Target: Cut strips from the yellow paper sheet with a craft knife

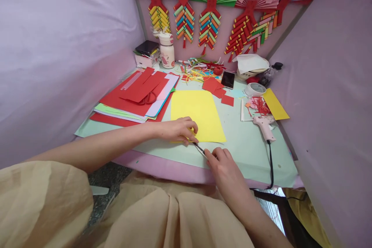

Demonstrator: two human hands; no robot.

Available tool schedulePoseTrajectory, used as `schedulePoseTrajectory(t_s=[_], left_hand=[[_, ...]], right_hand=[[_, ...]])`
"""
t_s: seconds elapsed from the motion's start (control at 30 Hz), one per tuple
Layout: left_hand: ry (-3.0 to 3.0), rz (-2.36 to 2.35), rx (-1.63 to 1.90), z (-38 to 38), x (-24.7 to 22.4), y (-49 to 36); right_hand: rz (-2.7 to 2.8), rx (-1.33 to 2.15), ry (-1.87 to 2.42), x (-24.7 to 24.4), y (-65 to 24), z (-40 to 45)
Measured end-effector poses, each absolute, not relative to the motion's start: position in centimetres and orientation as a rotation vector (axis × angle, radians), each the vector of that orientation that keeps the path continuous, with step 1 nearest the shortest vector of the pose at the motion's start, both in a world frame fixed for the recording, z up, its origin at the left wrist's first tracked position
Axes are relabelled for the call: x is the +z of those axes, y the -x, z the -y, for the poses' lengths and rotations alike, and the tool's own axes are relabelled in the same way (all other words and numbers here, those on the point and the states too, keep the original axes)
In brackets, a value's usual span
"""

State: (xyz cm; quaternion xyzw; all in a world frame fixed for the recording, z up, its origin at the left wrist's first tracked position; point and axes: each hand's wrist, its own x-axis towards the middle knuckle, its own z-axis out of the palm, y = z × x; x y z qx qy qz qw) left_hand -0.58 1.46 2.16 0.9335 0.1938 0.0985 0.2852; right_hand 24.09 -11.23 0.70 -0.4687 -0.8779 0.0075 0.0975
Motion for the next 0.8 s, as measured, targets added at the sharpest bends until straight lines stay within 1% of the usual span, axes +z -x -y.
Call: schedulePoseTrajectory(t_s=[0.13, 0.33, 0.5, 0.8], left_hand=[[-2.494, -0.523, 0.267, -1.1, 1.5, 1.2], [-2.58, -0.507, 0.25, -1.2, 0.7, 1.4], [-2.582, -0.514, 0.237, -1.2, 0.7, 1.4], [-2.541, -0.532, 0.26, -1.2, 0.6, 1.5]], right_hand=[[2.599, 0.103, 1.4, 0.9, -24.1, 11.2], [2.626, 0.013, 1.361, 0.9, -25.1, 11.7], [2.688, 0.008, 1.353, 1.8, -25.6, 12.1], [2.698, -0.128, 1.257, 0.6, -22.3, 11.2]])
